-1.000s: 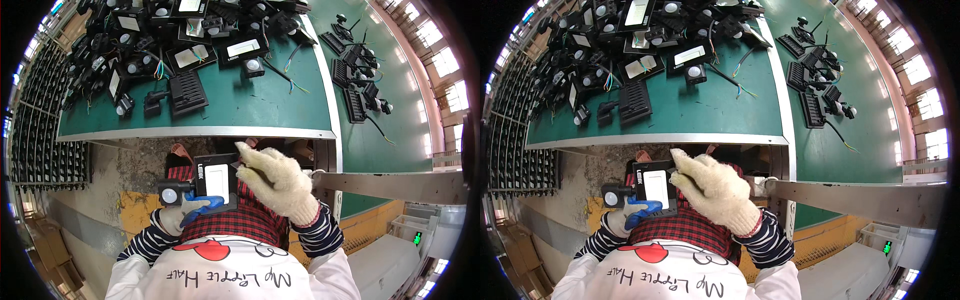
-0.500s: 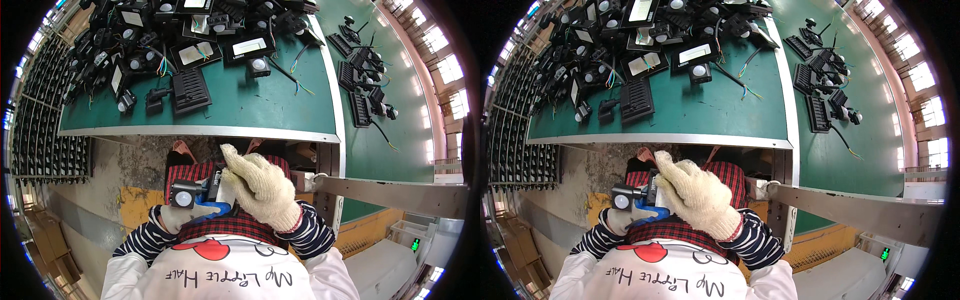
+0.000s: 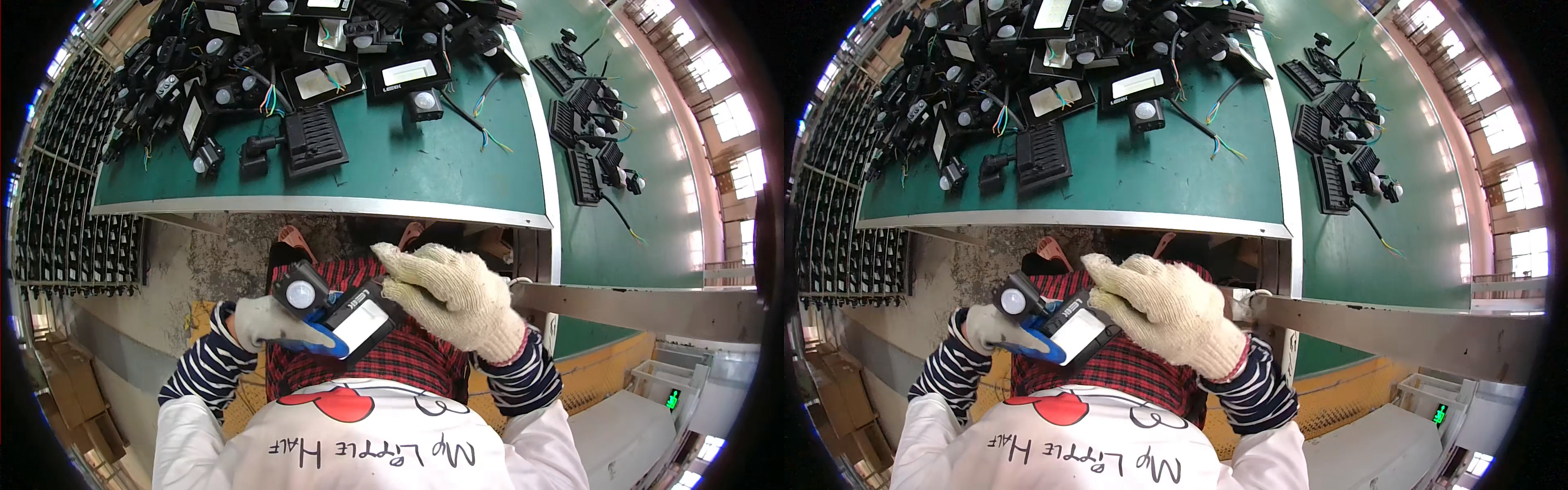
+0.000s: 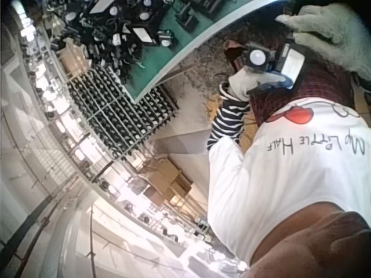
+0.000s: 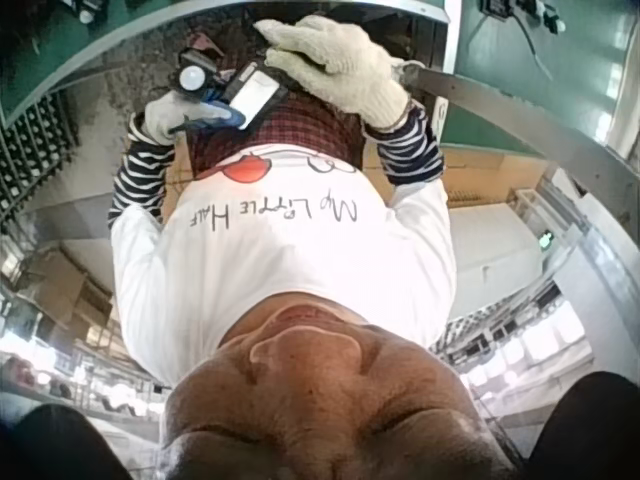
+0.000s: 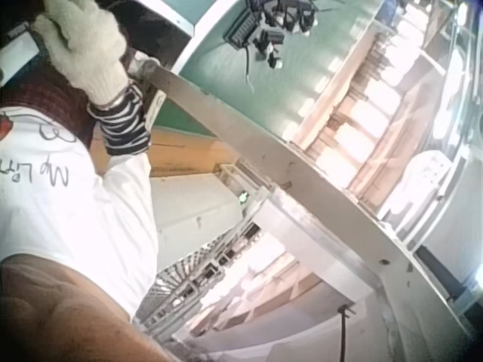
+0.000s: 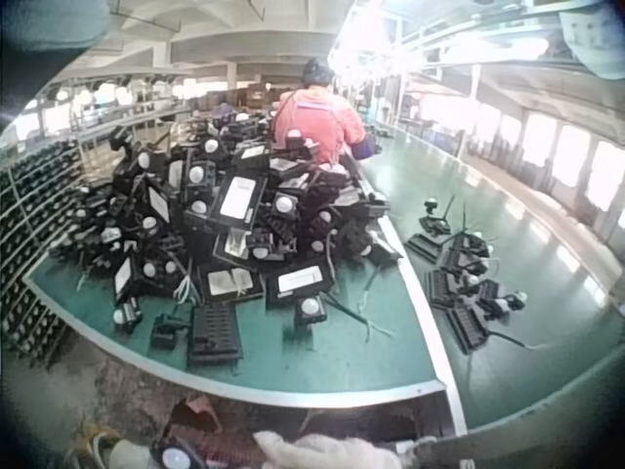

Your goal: Manually assembling LED solar wall lights by attaching the sensor and front panel to the main housing unit.

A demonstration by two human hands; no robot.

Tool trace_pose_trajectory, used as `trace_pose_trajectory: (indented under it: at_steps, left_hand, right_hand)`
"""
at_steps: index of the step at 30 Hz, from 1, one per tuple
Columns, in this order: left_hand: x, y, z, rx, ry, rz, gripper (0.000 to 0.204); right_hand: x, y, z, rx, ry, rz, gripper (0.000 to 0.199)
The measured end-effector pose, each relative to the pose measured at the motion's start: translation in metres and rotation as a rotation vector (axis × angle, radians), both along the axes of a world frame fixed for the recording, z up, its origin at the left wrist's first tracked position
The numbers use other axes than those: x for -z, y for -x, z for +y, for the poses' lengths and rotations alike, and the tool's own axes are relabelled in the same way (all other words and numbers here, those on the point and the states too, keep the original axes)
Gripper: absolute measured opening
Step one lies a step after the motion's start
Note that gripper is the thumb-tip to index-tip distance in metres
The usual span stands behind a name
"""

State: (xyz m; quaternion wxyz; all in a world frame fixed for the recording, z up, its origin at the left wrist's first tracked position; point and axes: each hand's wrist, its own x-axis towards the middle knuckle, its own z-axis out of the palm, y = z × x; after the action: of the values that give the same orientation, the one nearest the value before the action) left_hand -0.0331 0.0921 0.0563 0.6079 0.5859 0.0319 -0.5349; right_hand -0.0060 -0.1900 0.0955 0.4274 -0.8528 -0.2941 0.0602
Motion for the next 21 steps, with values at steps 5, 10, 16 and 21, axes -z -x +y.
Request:
trace_pose_trajectory:
  at_steps: [5,10,16,21]
  left_hand:
    - [0.005,-0.016,0.023,0.354,0.145,-0.513,0.041]
    - [-0.027,-0.037,0.004,0.586,-0.158,-0.449,0.062]
    - [-0.028,-0.036,0.004,-0.164,0.256,-0.107,0.059]
    - [0.007,-0.042,-0.015,-0.523,1.242,0.243,0.059]
  right_hand:
    - [-0.035,-0.009,0.009,-0.329,0.362,-0.028,0.035]
    - [-0.024,-0.01,0.012,-0.107,-0.023,0.216,0.058]
    - [0.015,0.013,0.023,0.087,-0.535,0.804,0.083]
    - [0.006,0.008,0.031,0.388,-1.066,0.904,0.061]
